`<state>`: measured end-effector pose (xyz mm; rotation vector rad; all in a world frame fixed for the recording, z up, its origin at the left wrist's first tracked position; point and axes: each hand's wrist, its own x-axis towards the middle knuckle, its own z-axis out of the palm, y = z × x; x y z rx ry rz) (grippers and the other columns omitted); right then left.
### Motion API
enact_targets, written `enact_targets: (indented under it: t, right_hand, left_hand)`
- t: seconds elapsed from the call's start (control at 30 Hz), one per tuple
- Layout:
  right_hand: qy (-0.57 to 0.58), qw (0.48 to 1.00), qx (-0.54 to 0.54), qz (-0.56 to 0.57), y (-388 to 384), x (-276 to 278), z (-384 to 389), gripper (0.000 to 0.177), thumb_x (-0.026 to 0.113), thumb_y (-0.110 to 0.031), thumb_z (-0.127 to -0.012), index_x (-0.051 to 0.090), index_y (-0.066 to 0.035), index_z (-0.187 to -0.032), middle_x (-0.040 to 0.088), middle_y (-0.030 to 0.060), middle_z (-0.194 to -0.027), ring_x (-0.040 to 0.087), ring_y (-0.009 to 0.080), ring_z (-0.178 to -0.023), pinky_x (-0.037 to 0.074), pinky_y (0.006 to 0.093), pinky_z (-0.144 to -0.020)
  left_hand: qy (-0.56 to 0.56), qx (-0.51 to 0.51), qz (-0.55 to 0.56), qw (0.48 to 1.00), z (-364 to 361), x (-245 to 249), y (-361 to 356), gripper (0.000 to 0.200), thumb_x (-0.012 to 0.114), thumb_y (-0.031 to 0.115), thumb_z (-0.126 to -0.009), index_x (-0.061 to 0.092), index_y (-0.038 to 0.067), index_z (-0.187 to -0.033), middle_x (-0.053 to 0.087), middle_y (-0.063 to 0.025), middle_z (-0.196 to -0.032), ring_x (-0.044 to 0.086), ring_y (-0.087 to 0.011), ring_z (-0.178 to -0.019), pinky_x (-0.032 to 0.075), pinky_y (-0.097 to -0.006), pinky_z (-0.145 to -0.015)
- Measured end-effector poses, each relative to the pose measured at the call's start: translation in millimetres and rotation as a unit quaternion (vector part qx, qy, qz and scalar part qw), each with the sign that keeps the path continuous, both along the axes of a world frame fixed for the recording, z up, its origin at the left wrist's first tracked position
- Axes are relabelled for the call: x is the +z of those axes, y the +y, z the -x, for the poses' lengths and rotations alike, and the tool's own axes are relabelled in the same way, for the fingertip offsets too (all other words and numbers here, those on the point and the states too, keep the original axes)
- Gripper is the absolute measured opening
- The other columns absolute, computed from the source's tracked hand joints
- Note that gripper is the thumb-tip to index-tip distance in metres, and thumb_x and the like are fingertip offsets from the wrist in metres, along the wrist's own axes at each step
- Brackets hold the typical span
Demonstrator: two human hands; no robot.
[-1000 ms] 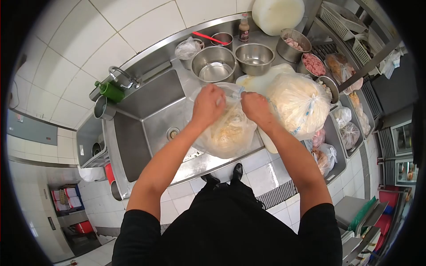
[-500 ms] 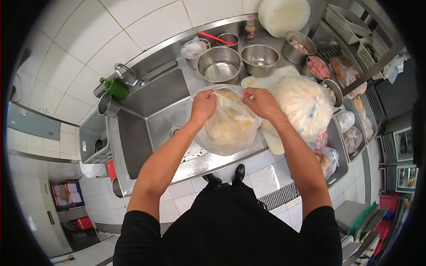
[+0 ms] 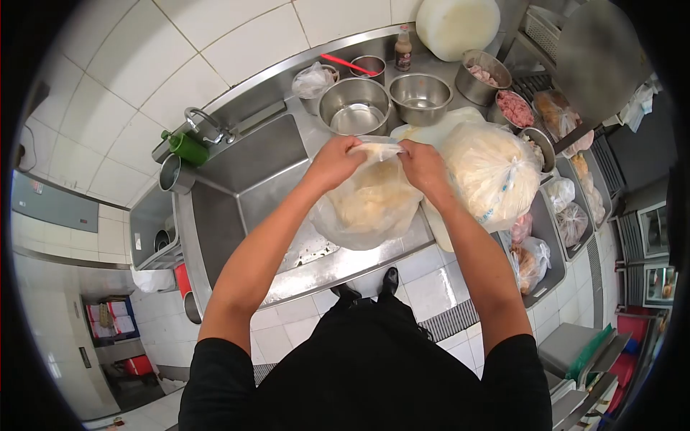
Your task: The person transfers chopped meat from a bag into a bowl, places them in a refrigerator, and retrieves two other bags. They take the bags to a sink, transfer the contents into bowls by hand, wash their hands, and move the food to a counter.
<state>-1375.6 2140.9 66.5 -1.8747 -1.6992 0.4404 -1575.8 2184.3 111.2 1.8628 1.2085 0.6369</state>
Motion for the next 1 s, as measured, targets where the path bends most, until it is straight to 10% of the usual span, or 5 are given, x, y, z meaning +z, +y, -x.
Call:
enact_targets:
  t: [0.57, 0.7, 0.83, 0.93, 1.0]
  right_hand:
    - [0.301, 0.945, 0.04, -0.121, 28, 141, -10, 0.031, 0.063, -0.031, -0.085, 0.068, -0.003, -0.096, 0.07, 0.0119, -0.083, 0.069, 0.0265, -0.074, 0.052, 0.0365, -0.071]
    - [0.155, 0.979, 0.103, -0.08, 21, 171, -1, 0.046, 0.067, -0.043, -0.081, 0.067, -0.003, -0.102, 0.071, 0.0133, -0.095, 0.069, 0.0282, -0.087, 0.051, 0.0362, -0.078]
    - [0.077, 0.997, -0.01, 0.008, 45, 74, 18, 0.05, 0.064, -0.04, -0.084, 0.06, -0.008, -0.122, 0.066, 0.0189, -0.11, 0.065, 0.0348, -0.098, 0.05, 0.0415, -0.086]
    - [0.388, 0.914, -0.006, -0.12, 40, 48, 23, 0.034, 0.053, -0.008, -0.089, 0.054, -0.003, -0.123, 0.066, 0.0134, -0.1, 0.066, 0.024, -0.095, 0.055, 0.0367, -0.074]
    - [0.404, 0.893, -0.029, -0.197, 46, 31, 25, 0.035, 0.055, -0.004, -0.086, 0.054, -0.002, -0.122, 0.062, 0.0132, -0.108, 0.064, 0.0191, -0.097, 0.057, 0.0343, -0.07]
  left_hand:
    - [-0.241, 0.02, -0.043, 0.969, -43, 125, 35, 0.017, 0.06, 0.017, -0.085, 0.069, 0.004, -0.09, 0.063, 0.0008, -0.073, 0.051, -0.0069, -0.057, 0.041, -0.0227, -0.055]
    - [-0.244, -0.016, 0.018, 0.969, -44, 164, 39, 0.016, 0.059, 0.019, -0.087, 0.067, 0.006, -0.091, 0.065, -0.0015, -0.082, 0.056, -0.0094, -0.068, 0.045, -0.0236, -0.062]
    - [-0.179, -0.059, -0.001, 0.982, -37, 132, 30, 0.024, 0.062, 0.021, -0.086, 0.065, 0.004, -0.103, 0.065, -0.0039, -0.094, 0.058, -0.0132, -0.084, 0.046, -0.0281, -0.072]
    - [0.038, -0.045, -0.305, 0.951, -18, 65, 20, 0.049, 0.068, 0.027, -0.082, 0.056, 0.001, -0.122, 0.064, -0.0116, -0.107, 0.06, -0.0264, -0.102, 0.045, -0.0362, -0.092]
    - [0.031, -0.025, -0.13, 0.991, -6, 21, 18, 0.048, 0.07, 0.026, -0.082, 0.056, 0.002, -0.121, 0.064, -0.0133, -0.109, 0.062, -0.0269, -0.1, 0.048, -0.0367, -0.09]
